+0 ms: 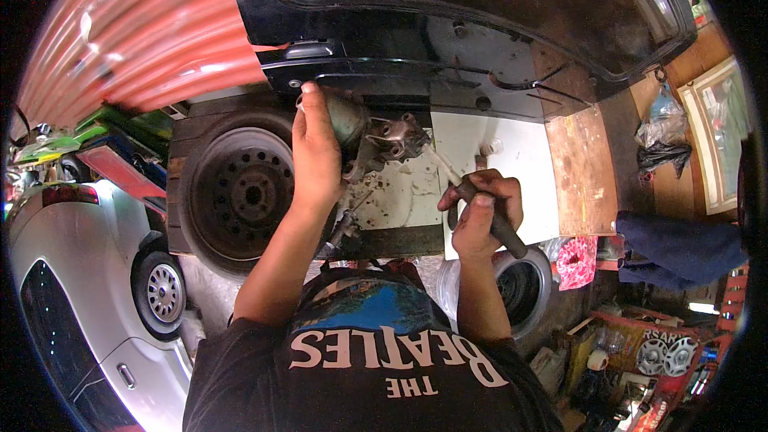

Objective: The person holds a metal automotive part and uses a wire brush to scrub its surfaces, repeatedly rotating the part to access different areas. The person continues brushing the part throughout the clip.

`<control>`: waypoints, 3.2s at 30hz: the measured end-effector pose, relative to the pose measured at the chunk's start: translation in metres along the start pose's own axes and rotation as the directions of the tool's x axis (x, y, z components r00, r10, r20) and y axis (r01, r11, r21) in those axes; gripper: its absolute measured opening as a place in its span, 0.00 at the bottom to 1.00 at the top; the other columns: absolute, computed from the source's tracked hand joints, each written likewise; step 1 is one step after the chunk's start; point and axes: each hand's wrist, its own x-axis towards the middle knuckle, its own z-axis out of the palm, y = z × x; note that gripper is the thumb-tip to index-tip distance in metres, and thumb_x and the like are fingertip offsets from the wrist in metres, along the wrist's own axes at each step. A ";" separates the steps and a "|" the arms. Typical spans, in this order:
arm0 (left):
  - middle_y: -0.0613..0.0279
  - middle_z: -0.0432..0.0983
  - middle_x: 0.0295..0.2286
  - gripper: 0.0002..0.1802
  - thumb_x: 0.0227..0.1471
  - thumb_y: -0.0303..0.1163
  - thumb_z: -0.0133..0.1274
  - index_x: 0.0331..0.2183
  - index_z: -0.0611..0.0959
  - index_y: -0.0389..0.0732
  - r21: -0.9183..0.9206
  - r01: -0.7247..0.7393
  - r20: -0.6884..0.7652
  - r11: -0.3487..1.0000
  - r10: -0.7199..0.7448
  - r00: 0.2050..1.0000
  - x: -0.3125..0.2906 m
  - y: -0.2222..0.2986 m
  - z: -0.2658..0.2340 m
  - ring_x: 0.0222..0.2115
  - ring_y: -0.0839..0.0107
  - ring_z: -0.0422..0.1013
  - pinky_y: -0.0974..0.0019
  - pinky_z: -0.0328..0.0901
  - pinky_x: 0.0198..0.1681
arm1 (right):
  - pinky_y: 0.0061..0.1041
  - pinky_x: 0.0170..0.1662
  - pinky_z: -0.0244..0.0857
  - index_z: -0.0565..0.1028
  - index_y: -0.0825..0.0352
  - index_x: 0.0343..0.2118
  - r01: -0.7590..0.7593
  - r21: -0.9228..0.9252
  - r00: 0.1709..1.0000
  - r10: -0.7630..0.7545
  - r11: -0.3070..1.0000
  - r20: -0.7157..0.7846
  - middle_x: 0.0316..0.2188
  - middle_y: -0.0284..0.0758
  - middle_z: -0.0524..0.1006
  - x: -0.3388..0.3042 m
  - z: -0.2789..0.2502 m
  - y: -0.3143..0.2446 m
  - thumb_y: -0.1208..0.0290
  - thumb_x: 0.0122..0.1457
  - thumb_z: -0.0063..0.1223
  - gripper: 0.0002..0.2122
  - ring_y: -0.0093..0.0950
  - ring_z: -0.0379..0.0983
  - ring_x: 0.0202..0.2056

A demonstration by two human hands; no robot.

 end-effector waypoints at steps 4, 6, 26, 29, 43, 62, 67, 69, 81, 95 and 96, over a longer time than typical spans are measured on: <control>0.57 0.76 0.35 0.32 0.64 0.57 0.36 0.42 0.76 0.35 0.005 -0.007 -0.001 1.000 0.007 1.000 -0.002 0.005 0.006 0.34 0.71 0.74 0.66 0.69 0.41 | 0.28 0.23 0.69 0.67 0.73 0.37 0.010 -0.003 1.000 -0.010 1.000 -0.006 0.28 0.45 0.71 0.004 -0.007 -0.001 0.61 0.62 0.52 0.16 0.31 0.75 0.21; 0.58 0.76 0.34 0.31 0.65 0.56 0.36 0.40 0.76 0.34 -0.013 -0.010 -0.003 1.000 0.010 1.000 -0.002 0.004 0.009 0.33 0.72 0.73 0.66 0.69 0.39 | 0.28 0.23 0.69 0.67 0.74 0.36 0.020 0.005 1.000 -0.020 1.000 -0.016 0.29 0.45 0.72 0.007 -0.004 -0.001 0.62 0.62 0.52 0.16 0.31 0.74 0.21; 0.59 0.75 0.35 0.33 0.64 0.58 0.37 0.42 0.75 0.33 0.027 0.010 0.007 1.000 -0.010 1.000 0.001 0.003 0.005 0.35 0.71 0.72 0.67 0.68 0.41 | 0.26 0.20 0.66 0.67 0.73 0.33 0.031 -0.078 0.999 -0.033 0.997 -0.028 0.26 0.44 0.72 0.007 -0.008 0.004 0.60 0.62 0.53 0.17 0.28 0.74 0.20; 0.59 0.75 0.35 0.33 0.64 0.58 0.38 0.42 0.75 0.33 -0.027 0.038 -0.041 0.999 -0.039 0.998 -0.002 0.000 0.008 0.35 0.71 0.72 0.66 0.68 0.41 | 0.24 0.18 0.64 0.65 0.71 0.33 0.020 -0.055 0.999 -0.022 0.998 -0.036 0.27 0.44 0.71 0.010 -0.010 0.010 0.61 0.62 0.52 0.16 0.27 0.72 0.18; 0.56 0.78 0.37 0.32 0.64 0.58 0.35 0.44 0.77 0.36 0.013 0.029 0.017 0.999 -0.030 0.999 0.003 -0.001 -0.004 0.36 0.66 0.76 0.63 0.71 0.43 | 0.23 0.20 0.66 0.68 0.71 0.33 0.023 -0.120 1.000 -0.024 0.992 -0.013 0.27 0.44 0.74 0.010 -0.010 0.008 0.57 0.61 0.55 0.18 0.24 0.72 0.17; 0.59 0.76 0.35 0.32 0.64 0.57 0.38 0.41 0.75 0.34 -0.047 -0.003 0.001 0.999 0.003 1.000 0.000 -0.001 0.003 0.34 0.72 0.72 0.66 0.68 0.40 | 0.26 0.25 0.68 0.70 0.69 0.31 0.071 -0.220 0.997 -0.072 0.973 0.001 0.26 0.43 0.77 0.002 0.001 0.010 0.55 0.60 0.55 0.18 0.25 0.73 0.21; 0.59 0.76 0.35 0.32 0.64 0.58 0.37 0.40 0.76 0.34 0.144 -0.002 0.014 0.990 -0.001 1.000 -0.003 -0.011 -0.003 0.34 0.72 0.72 0.67 0.67 0.39 | 0.29 0.28 0.70 0.69 0.69 0.30 0.031 -0.226 0.996 -0.049 0.974 -0.074 0.26 0.43 0.78 -0.009 -0.002 0.008 0.51 0.59 0.55 0.21 0.29 0.75 0.24; 0.59 0.77 0.36 0.33 0.64 0.58 0.36 0.42 0.77 0.35 0.116 0.037 0.020 0.992 -0.040 0.999 -0.006 -0.010 -0.002 0.35 0.71 0.73 0.66 0.68 0.41 | 0.28 0.27 0.69 0.69 0.69 0.29 0.018 -0.170 0.991 -0.039 0.985 -0.124 0.26 0.44 0.77 -0.009 0.000 0.008 0.51 0.59 0.55 0.21 0.30 0.75 0.24; 0.58 0.76 0.36 0.32 0.64 0.57 0.37 0.42 0.76 0.35 -0.005 0.044 0.030 0.999 -0.044 0.999 -0.005 0.004 0.003 0.34 0.71 0.73 0.66 0.69 0.41 | 0.22 0.16 0.63 0.65 0.70 0.31 0.117 -0.258 0.993 -0.121 0.959 0.000 0.25 0.44 0.73 0.000 -0.002 0.006 0.53 0.61 0.54 0.21 0.24 0.70 0.16; 0.57 0.76 0.35 0.32 0.64 0.57 0.37 0.43 0.75 0.34 -0.002 0.011 -0.032 1.000 -0.011 0.999 -0.002 0.014 -0.006 0.34 0.70 0.74 0.66 0.69 0.41 | 0.20 0.12 0.56 0.63 0.71 0.29 0.183 -0.276 0.983 -0.176 0.944 0.049 0.23 0.43 0.71 0.003 0.011 0.012 0.62 0.60 0.49 0.15 0.22 0.65 0.12; 0.57 0.76 0.35 0.32 0.64 0.57 0.37 0.42 0.75 0.34 0.033 -0.004 -0.036 0.999 0.005 0.999 -0.001 0.015 -0.008 0.34 0.71 0.74 0.66 0.69 0.41 | 0.20 0.12 0.56 0.63 0.71 0.29 0.163 -0.273 0.986 -0.166 0.948 0.013 0.23 0.43 0.71 0.004 0.006 0.014 0.61 0.60 0.50 0.16 0.22 0.65 0.12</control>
